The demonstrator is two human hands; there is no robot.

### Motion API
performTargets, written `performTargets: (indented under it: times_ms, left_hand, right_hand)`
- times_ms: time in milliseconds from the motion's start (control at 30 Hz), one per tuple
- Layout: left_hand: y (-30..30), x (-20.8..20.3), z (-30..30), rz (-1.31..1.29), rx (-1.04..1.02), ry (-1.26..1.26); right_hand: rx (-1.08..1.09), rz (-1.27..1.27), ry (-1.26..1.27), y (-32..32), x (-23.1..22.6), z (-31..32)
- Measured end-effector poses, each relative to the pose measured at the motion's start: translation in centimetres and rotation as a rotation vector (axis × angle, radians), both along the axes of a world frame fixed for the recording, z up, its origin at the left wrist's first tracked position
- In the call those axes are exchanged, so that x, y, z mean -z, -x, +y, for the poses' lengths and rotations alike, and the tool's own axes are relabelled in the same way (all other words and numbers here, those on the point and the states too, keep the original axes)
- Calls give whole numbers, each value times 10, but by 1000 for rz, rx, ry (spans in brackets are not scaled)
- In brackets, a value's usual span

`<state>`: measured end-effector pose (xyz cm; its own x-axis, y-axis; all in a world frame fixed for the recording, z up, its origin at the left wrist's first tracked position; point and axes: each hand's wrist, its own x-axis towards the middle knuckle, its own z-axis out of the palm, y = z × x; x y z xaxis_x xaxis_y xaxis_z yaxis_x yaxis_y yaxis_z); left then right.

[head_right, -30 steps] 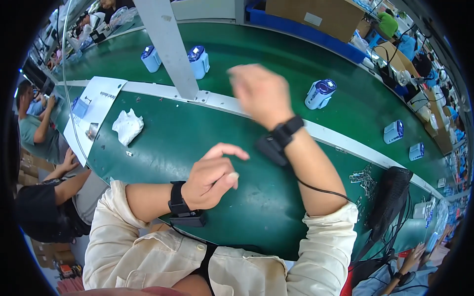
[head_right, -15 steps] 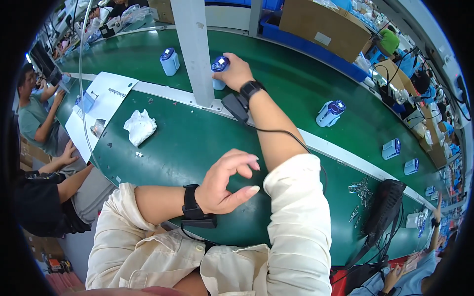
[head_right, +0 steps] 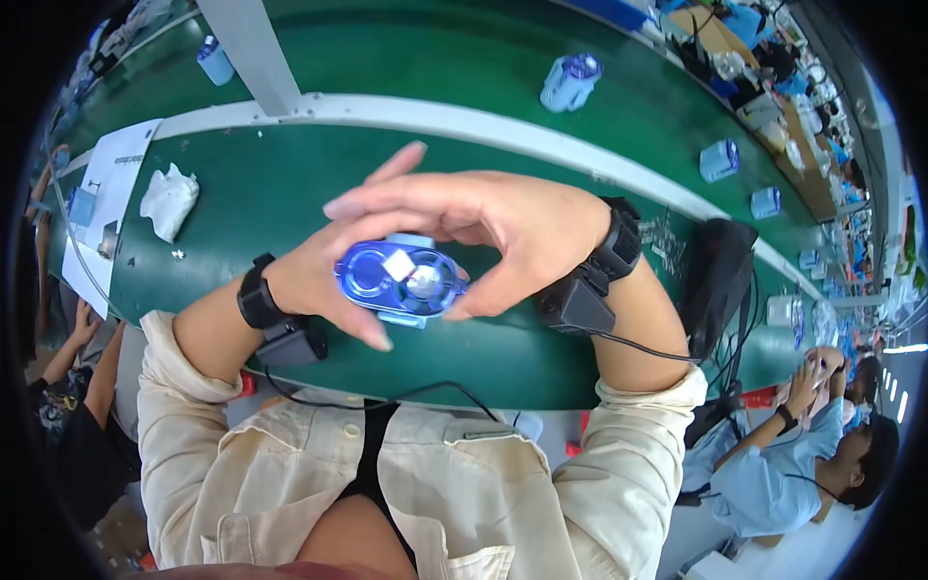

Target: The person picks up blue and white devices from a conveyor belt, inserts a small white component into a circular opening on each, and presses it down by hand. They repeat this process for several devices, handling each one individually before placing it back onto the belt.

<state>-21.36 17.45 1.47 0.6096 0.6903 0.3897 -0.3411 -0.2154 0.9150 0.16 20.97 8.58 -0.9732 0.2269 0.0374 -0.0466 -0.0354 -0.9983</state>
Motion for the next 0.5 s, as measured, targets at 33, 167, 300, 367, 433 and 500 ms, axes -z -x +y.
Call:
performTargets:
  times_ms: [33,167,300,367,433,500]
  left_hand:
    - [2,3,6,138,81,-170]
    - [-11,-2,-14,232,96,172]
    - [-14,7,-20,292,-74,171]
    - [-14,11,-21,337,-124,53]
    - [-14,11,-21,399,-194,-134]
    - [-15,8,-20,430,-216,-224]
  right_hand:
    - [13,7,18,-4,3,-6]
    - [253,84,-392,-25,8,-23]
    - [536,-11,-868,-41,-10,-37]
    - [561,-56,-1082,-33,-8,-44]
    - [575,-82,-1174,-29,-2,-45]
    - [590,-53,-1195,-27,3,-40]
